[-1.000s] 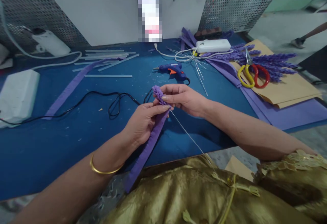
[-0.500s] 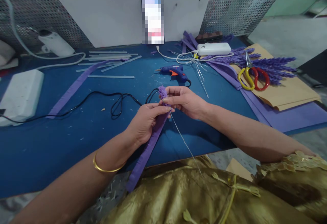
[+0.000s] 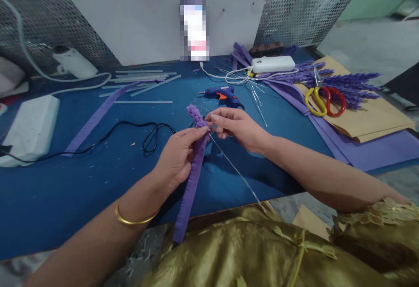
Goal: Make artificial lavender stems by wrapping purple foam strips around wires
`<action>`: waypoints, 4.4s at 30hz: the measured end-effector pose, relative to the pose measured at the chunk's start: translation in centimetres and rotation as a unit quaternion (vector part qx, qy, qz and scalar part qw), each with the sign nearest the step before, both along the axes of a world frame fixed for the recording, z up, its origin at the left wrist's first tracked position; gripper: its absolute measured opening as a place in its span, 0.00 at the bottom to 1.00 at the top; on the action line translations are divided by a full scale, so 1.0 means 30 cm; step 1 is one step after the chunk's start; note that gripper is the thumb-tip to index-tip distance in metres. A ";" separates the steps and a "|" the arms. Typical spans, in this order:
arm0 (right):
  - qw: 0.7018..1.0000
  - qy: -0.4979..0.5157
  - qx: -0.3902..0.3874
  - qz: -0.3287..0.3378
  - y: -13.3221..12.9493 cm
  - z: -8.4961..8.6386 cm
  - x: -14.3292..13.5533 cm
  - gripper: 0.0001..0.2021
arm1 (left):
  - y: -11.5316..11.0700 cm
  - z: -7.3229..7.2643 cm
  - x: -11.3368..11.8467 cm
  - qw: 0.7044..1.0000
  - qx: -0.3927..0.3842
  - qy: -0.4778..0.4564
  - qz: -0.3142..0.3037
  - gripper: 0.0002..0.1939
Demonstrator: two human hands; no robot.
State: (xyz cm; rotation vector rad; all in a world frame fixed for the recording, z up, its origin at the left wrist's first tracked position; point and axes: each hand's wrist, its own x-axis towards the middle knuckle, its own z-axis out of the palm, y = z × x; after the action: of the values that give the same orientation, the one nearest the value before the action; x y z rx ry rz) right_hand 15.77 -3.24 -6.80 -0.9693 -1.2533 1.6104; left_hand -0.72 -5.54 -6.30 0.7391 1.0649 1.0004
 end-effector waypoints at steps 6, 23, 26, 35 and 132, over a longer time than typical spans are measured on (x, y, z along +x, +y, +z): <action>0.992 -0.096 0.032 0.082 -0.017 0.024 0.007 0.10 | 0.018 0.003 -0.002 0.997 0.022 -0.026 0.064 0.13; 0.993 -0.059 0.051 0.090 -0.029 0.001 -0.015 0.07 | 0.032 -0.019 -0.010 0.996 -0.002 -0.082 0.043 0.16; 0.995 -0.051 0.049 0.076 -0.029 0.002 -0.012 0.08 | 0.027 -0.010 -0.011 0.996 0.001 -0.085 0.040 0.16; 0.996 -0.017 0.028 0.084 -0.026 0.005 -0.008 0.09 | 0.022 -0.008 -0.010 0.995 -0.007 -0.090 0.041 0.18; 0.839 -0.490 0.071 -0.227 0.211 -0.071 0.136 0.21 | 0.043 -0.011 -0.043 0.998 -0.011 0.044 -0.044 0.22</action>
State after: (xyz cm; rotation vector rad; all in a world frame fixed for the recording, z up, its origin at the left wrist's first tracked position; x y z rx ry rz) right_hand 19.86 3.09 -8.94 -1.9376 -1.5716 0.5825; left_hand -2.01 -4.27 -6.63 0.8103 1.1086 0.8869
